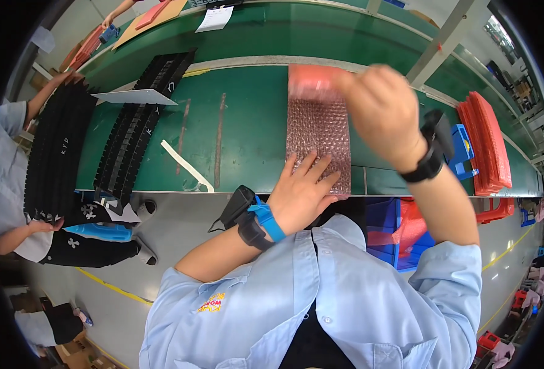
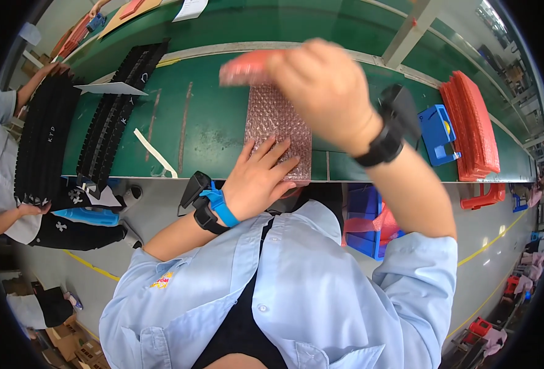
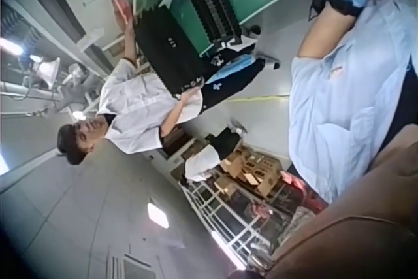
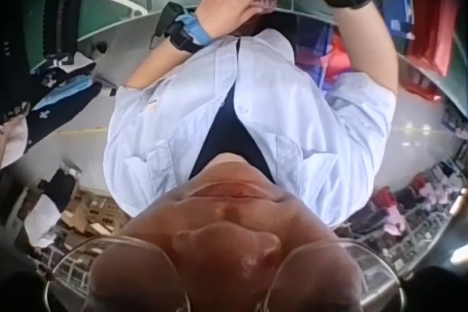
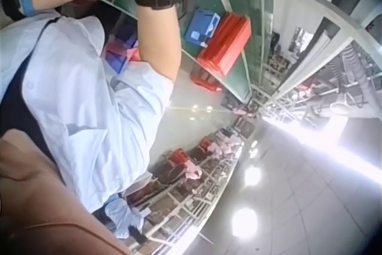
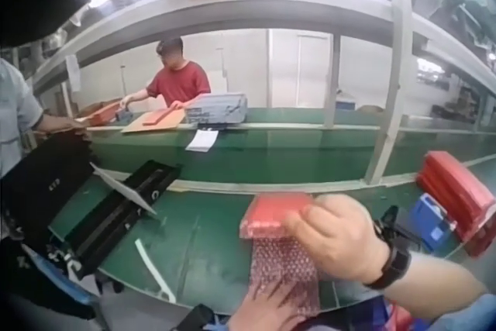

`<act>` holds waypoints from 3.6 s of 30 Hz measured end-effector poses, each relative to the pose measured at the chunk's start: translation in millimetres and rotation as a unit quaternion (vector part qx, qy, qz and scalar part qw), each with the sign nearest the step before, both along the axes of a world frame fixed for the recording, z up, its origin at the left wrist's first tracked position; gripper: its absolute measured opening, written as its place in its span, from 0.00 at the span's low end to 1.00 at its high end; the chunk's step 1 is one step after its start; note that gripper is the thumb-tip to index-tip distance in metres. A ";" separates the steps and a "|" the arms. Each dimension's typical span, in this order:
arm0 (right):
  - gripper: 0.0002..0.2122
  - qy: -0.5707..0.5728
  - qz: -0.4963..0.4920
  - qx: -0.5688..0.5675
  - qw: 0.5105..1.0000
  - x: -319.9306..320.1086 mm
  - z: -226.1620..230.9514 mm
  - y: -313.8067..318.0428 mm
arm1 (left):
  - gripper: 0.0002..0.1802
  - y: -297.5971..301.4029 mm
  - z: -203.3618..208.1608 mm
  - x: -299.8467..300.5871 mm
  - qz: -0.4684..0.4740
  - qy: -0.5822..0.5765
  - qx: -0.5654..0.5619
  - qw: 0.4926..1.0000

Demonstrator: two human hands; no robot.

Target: The person wraps a circuit board in pink bubble wrap, cuts the excess with a utility knife, and secures it with tape before repeating the process with a second board.

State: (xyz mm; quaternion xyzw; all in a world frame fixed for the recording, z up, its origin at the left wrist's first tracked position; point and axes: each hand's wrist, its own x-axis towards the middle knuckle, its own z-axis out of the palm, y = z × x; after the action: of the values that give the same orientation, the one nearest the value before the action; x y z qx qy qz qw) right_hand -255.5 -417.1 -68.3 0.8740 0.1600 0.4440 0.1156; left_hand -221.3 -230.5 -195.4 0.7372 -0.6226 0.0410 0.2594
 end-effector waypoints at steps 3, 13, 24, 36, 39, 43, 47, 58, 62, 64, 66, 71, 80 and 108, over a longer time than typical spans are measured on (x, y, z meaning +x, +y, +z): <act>0.15 0.106 0.032 0.057 0.992 -26.9 -40.3 28.5 | 0.22 12.2 -1.4 -1.1 -0.001 -0.002 -0.025 1.000; 0.21 0.245 -0.012 0.230 0.942 -56.1 -104.1 32.7 | 0.12 37.7 1.2 9.7 0.026 0.081 -0.161 0.983; 0.13 0.246 -0.020 0.356 0.901 -71.0 -108.4 39.8 | 0.14 31.4 0.3 29.9 0.048 0.068 -0.118 0.990; 0.10 0.214 -0.053 0.359 0.907 -66.1 -114.8 46.3 | 0.54 68.0 65.6 241.0 0.398 0.443 -0.581 0.555; 0.10 0.213 -0.059 0.359 0.907 -65.8 -114.9 50.0 | 0.46 106.3 54.8 289.5 0.274 0.688 -0.425 0.519; 0.10 0.210 -0.054 0.352 0.911 -68.4 -112.3 48.9 | 0.25 119.3 59.2 313.8 0.323 0.623 -0.400 0.590; 0.10 0.213 -0.059 0.351 0.910 -67.6 -112.5 47.5 | 0.20 106.2 65.6 306.0 0.433 0.461 -0.378 0.676; 0.10 0.202 -0.057 0.353 0.912 -65.8 -114.3 48.1 | 0.15 134.8 126.8 364.1 0.561 0.332 -0.046 0.757; 0.09 0.204 -0.060 0.356 0.910 -65.4 -115.8 47.9 | 0.13 136.3 160.8 348.6 0.492 0.301 -0.099 0.811; 0.09 0.202 -0.064 0.357 0.909 -67.7 -114.9 47.4 | 0.13 121.3 160.7 318.9 0.312 0.478 -0.241 0.785; 0.09 0.200 -0.070 0.361 0.908 -70.3 -115.8 44.6 | 0.14 93.3 151.4 270.8 0.096 0.596 -0.205 0.771; 0.08 0.196 -0.053 0.387 0.899 -69.6 -113.1 45.2 | 0.15 19.6 84.9 153.3 0.030 0.689 -0.146 0.709; 0.04 0.159 -0.047 0.392 0.905 -91.3 -115.1 40.5 | 0.17 -51.8 27.5 109.8 0.056 0.705 0.060 0.705; 0.07 0.197 -0.080 0.348 0.913 10.2 -19.7 -49.2 | 0.22 0.3 17.7 23.4 -0.012 0.019 -0.033 0.999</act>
State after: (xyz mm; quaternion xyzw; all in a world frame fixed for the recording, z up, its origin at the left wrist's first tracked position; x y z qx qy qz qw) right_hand -245.3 -466.3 -88.0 0.9385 -0.0552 0.2801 -0.1942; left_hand -197.8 -230.2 -177.6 0.7215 -0.6243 0.0449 0.2960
